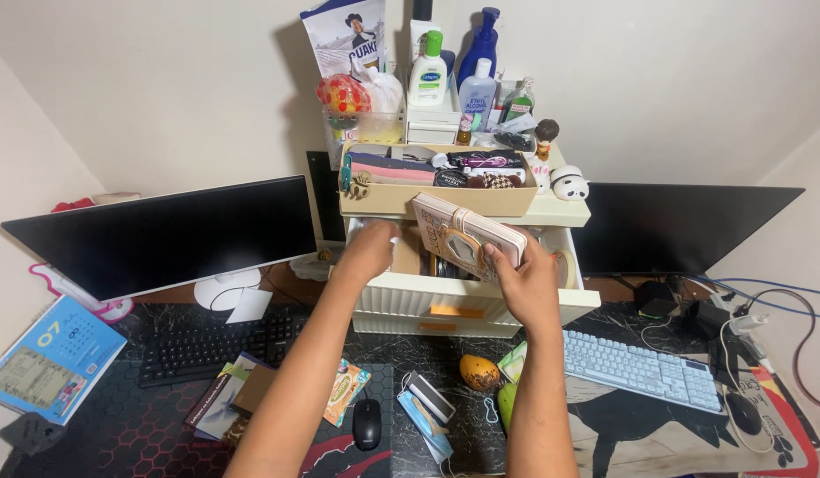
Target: Organizing miscellaneous items like coins, electronics, and supplies into drawers and containers at a desk.
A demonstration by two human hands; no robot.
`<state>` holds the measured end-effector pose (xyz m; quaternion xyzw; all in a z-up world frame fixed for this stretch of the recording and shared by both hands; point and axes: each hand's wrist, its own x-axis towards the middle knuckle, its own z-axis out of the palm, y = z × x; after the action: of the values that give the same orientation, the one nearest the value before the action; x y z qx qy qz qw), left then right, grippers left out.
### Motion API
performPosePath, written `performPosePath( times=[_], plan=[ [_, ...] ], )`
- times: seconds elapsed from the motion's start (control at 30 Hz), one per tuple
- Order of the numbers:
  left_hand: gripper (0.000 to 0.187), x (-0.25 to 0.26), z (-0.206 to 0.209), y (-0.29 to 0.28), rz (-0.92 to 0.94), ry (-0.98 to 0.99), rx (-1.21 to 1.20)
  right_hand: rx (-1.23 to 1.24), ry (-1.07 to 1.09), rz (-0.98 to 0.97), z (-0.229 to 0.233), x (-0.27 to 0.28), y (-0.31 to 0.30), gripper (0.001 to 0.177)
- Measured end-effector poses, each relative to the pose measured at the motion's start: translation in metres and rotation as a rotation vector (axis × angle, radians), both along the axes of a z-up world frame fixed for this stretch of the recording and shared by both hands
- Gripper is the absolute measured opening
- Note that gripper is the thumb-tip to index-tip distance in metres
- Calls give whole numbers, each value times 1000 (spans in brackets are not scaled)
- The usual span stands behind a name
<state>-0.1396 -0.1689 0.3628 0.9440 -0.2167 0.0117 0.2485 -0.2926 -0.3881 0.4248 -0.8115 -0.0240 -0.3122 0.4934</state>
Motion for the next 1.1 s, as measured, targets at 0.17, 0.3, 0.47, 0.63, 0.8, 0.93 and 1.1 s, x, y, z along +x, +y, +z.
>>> performPosePath(
  times=[0.17, 0.3, 0.47, 0.63, 0.8, 0.93, 1.1],
  plan=[
    [87, 4, -8, -9, 137, 110, 13, -4, -2, -5, 1, -1, 0, 32],
    [115, 12, 3, -21, 109, 318, 261, -47, 5, -32, 5, -3, 6, 31],
    [73, 47, -46, -24, 120, 154, 216, -31, 23, -46, 5, -4, 10, 32],
    [41, 5, -7, -2, 108, -9, -101, -25, 46, -40, 6, -8, 11, 34],
    [27, -40, 37, 27, 196, -9, -290, -126, 43, 154, 6, -5, 15, 44],
    [22, -49, 50, 44, 215, -53, -237, -342, 165, 112, 31, -10, 49, 44],
    [22, -52, 49, 64, 270, -48, -215, -566, 38, 106, 34, -4, 81, 48]
  ],
)
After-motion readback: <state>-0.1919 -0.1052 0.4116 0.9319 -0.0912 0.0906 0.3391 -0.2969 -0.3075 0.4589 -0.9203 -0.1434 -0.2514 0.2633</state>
